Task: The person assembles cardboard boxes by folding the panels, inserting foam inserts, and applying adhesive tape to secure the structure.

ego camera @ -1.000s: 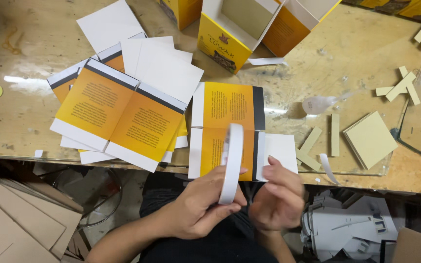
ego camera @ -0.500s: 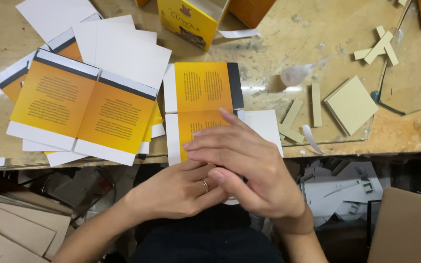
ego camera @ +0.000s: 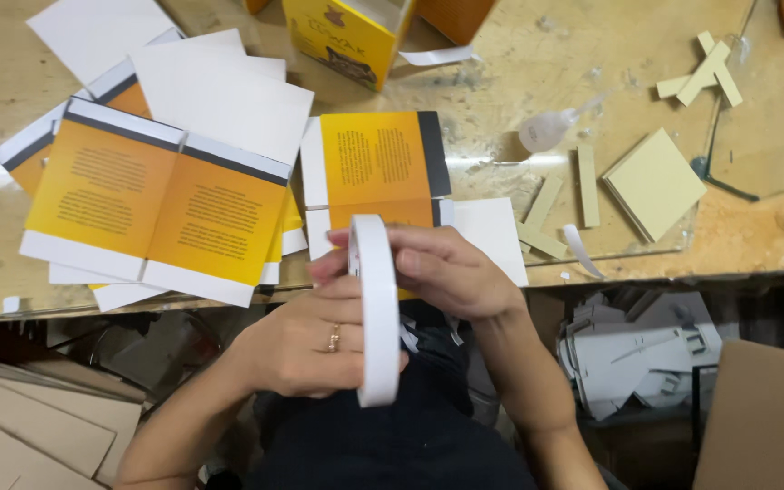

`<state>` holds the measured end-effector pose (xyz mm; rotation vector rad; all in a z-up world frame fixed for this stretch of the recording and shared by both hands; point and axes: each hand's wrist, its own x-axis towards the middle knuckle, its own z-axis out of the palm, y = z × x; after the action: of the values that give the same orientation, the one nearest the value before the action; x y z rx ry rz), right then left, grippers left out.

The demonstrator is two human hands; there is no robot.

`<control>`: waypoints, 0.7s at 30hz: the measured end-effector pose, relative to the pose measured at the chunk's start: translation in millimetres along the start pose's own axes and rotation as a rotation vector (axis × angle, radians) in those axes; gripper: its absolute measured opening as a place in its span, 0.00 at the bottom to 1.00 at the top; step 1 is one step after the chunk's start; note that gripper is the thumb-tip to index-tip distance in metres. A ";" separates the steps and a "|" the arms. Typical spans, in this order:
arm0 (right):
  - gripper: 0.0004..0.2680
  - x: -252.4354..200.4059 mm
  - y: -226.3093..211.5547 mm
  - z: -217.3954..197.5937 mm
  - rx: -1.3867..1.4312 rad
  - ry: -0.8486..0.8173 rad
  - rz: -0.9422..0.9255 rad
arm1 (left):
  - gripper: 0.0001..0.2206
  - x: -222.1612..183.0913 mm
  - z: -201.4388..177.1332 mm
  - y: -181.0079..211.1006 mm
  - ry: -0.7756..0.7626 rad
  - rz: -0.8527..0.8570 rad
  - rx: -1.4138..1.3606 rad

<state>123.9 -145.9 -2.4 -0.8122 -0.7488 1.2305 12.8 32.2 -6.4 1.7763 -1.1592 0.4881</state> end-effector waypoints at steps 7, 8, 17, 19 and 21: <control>0.07 -8.0 3.8 10.3 -0.529 0.506 -0.389 | 0.07 9.3 -7.8 4.7 -0.027 -0.230 -0.071; 0.07 -7.2 2.1 12.5 -0.528 0.512 -0.385 | 0.07 9.9 -7.2 4.9 -0.027 -0.231 -0.078; 0.08 -3.0 -4.2 15.4 -0.899 0.423 -0.502 | 0.27 8.7 3.4 10.7 0.008 -0.552 -0.405; 0.14 -4.1 -15.2 28.1 -0.969 0.275 -0.362 | 0.29 8.1 10.7 13.4 0.205 -0.638 -1.009; 0.13 -8.4 -9.1 28.9 -0.956 0.299 -0.316 | 0.23 6.6 18.5 19.3 0.353 -0.728 -1.178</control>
<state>102.5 -151.8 19.9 -1.5373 -1.1733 0.3971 -3.6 10.7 -1.3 0.8754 -0.3064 -0.2966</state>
